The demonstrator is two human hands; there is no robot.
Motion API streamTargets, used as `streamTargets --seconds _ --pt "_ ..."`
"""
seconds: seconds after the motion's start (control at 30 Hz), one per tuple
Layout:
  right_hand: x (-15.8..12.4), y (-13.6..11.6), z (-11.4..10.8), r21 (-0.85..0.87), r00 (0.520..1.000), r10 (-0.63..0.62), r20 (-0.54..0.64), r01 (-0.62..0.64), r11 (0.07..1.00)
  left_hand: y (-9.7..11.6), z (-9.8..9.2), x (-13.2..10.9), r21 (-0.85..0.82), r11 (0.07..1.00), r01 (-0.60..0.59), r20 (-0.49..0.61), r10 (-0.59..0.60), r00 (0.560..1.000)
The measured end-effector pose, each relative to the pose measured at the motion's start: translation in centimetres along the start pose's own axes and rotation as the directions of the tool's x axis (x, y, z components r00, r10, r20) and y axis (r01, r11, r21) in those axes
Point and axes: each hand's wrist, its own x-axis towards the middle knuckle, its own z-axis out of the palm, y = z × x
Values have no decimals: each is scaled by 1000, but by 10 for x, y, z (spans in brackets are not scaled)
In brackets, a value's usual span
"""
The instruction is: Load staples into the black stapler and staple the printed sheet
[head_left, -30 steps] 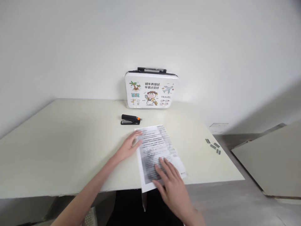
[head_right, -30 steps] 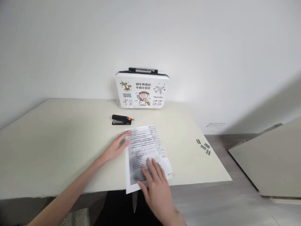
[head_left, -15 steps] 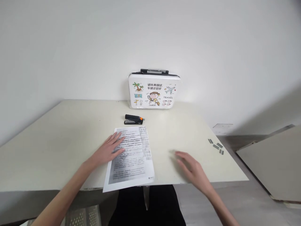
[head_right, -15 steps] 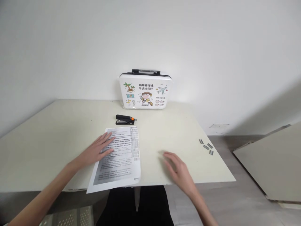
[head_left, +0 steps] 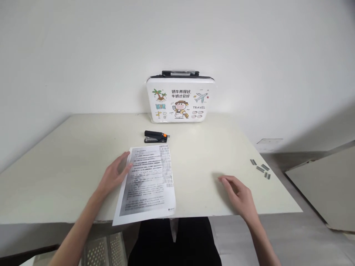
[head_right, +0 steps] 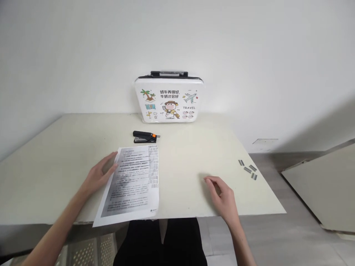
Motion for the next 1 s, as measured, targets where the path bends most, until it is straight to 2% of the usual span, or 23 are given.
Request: streamTargets --seconds 0.27,0.43,1.0 --pt "1 -1 0 -40 1000 -2 -18 2 999 -2 12 -1 151 988 -30 -7 32 999" --pt "1 -3 0 -61 1000 1 -15 -2 998 0 10 -2 165 986 15 24 -19 1000" --pt "-1 -4 -1 -78 1000 6 -12 -7 997 0 11 -1 177 984 6 11 -8 1000"
